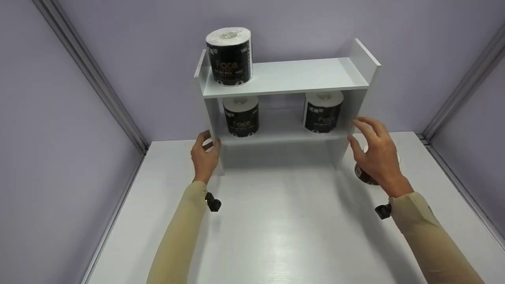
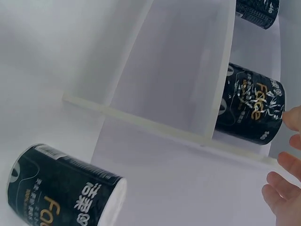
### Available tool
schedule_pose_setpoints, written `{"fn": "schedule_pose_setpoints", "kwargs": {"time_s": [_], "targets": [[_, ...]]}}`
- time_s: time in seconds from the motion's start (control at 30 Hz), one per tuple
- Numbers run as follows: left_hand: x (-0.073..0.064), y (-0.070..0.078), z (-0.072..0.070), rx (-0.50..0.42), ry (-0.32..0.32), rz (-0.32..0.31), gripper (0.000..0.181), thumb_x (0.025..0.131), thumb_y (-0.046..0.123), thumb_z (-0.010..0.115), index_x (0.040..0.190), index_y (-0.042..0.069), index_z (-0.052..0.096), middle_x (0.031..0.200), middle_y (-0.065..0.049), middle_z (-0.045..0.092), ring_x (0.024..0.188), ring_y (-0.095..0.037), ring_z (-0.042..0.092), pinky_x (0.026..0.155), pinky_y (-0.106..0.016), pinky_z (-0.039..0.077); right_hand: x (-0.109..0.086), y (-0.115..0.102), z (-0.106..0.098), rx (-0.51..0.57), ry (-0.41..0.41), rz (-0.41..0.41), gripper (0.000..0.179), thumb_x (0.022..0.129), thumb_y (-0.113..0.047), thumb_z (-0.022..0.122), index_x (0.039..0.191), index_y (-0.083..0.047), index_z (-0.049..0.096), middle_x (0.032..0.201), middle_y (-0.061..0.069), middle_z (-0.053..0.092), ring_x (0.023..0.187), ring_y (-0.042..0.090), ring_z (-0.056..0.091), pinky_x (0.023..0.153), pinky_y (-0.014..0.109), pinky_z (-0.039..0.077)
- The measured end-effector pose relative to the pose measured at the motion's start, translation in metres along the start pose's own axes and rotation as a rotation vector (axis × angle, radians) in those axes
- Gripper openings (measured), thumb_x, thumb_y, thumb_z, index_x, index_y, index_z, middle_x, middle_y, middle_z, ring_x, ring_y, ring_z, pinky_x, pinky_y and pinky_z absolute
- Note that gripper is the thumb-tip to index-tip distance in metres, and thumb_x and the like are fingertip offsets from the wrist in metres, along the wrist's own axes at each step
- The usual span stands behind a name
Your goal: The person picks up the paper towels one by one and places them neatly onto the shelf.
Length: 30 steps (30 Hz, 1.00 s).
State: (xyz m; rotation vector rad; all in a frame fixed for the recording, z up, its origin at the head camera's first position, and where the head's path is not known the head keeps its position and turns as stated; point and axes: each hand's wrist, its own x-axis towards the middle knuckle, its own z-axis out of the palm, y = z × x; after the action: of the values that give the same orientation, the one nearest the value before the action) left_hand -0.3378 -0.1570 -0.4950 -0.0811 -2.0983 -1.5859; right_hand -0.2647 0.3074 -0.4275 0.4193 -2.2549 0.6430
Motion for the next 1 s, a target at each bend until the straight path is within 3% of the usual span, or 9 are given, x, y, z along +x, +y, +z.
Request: {"fn": "schedule_pose_setpoints", "kwargs": {"time_s": [0.37, 1.0], "targets": [[-0.002, 0.001, 0.0, 0.036, -0.002, -0.037, 0.039, 0.103, 0.018, 0.069, 0.139, 0.005, 0.065, 0.141, -0.018, 0.066, 0.121, -0.041, 0.071, 0.099, -0.049, 0.062, -0.024, 0.029, -0.001, -0.026, -0.015, 0.044, 0.043, 0.097, -0.006, 0.077, 0.138, 0.001, 0.067, 0.14, 0.023, 0.062, 0.131, 0.044, 0.058, 0.101, 0.063, 0.051], [0.0, 0.002, -0.001, 0.011, -0.001, -0.012, 0.034, 0.103, 0.015, 0.069, 0.136, 0.007, 0.067, 0.138, -0.016, 0.067, 0.119, -0.04, 0.072, 0.099, -0.05, 0.061, -0.052, 0.067, -0.004, -0.093, -0.044, 0.091, 0.041, 0.096, -0.007, 0.077, 0.135, 0.002, 0.068, 0.137, 0.026, 0.063, 0.127, 0.05, 0.06, 0.096, 0.068, 0.053]]}}
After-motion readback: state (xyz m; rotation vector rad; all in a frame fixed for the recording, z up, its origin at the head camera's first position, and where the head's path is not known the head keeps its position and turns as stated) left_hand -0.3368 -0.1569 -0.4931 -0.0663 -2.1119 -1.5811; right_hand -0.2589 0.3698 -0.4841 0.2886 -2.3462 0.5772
